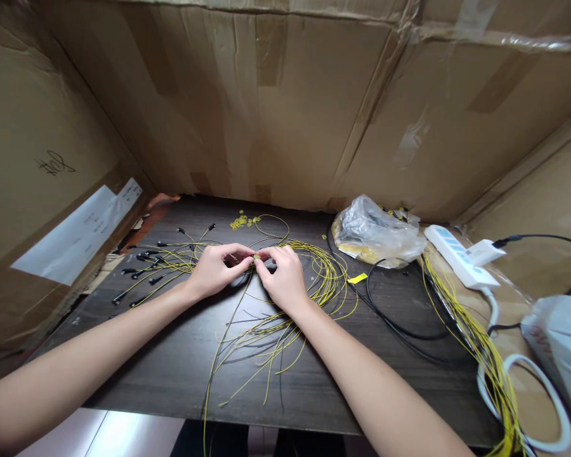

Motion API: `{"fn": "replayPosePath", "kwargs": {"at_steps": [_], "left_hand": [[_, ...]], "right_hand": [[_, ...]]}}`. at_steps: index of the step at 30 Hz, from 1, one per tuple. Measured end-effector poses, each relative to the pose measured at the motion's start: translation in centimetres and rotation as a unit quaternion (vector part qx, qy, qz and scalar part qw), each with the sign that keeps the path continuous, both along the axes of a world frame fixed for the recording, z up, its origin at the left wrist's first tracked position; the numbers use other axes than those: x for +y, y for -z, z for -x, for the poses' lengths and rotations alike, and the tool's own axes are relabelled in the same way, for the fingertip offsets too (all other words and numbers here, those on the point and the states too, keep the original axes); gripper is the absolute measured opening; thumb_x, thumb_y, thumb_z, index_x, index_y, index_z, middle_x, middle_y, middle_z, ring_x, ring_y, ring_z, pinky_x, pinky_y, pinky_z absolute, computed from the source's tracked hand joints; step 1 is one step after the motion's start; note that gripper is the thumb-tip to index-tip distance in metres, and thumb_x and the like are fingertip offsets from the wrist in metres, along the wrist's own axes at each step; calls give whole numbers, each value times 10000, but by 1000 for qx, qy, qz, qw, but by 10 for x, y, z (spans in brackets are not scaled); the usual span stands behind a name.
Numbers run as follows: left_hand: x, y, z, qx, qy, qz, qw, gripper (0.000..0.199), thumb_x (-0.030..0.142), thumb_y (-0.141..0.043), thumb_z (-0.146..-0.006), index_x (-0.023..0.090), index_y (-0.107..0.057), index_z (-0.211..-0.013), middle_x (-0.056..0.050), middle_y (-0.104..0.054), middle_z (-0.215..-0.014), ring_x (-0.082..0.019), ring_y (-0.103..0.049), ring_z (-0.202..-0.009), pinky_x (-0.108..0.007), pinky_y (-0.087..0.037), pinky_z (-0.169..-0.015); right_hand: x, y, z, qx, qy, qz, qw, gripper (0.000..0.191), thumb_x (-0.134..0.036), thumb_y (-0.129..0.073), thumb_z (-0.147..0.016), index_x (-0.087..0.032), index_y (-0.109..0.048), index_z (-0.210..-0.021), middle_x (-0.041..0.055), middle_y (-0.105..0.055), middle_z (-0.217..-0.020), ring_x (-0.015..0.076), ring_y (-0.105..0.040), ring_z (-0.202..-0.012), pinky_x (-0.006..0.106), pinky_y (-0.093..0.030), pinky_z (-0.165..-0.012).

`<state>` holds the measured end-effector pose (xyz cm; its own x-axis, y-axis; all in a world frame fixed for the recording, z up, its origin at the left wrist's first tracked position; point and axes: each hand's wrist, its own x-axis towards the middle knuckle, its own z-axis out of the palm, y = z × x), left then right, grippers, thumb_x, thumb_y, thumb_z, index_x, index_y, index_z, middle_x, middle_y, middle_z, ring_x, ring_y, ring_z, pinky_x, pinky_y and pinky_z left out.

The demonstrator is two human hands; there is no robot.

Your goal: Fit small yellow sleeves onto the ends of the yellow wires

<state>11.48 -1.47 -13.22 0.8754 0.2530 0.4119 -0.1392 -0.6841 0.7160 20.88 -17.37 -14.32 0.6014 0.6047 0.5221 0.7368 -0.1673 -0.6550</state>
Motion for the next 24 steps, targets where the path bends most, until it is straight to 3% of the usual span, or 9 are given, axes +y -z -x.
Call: {"fn": "replayPosePath", "kwargs": {"at_steps": [16, 24], "left_hand": [[5, 8, -2, -43, 27, -36, 998, 170, 198, -662, -922, 195, -787, -1036, -41, -794, -965, -133, -699, -745, -237, -520, -654], [6, 7, -2, -41, 36, -42, 998, 162, 199, -671, -922, 202, -794, -1027, -29, -792, -936, -122, -675, -707, -232, -498, -640]], "right_hand": [[0, 2, -1, -10, 3, 14, 1000, 183, -272, -606, -948, -205, -776, -966, 55, -764, -885, 229, -624, -843, 370, -504, -809], [0, 2, -2, -10, 3, 8, 1000, 164, -255, -623, -929, -207, -779, -953, 53, -758, -871, 226, -624, -829, 363, -510, -791]]}}
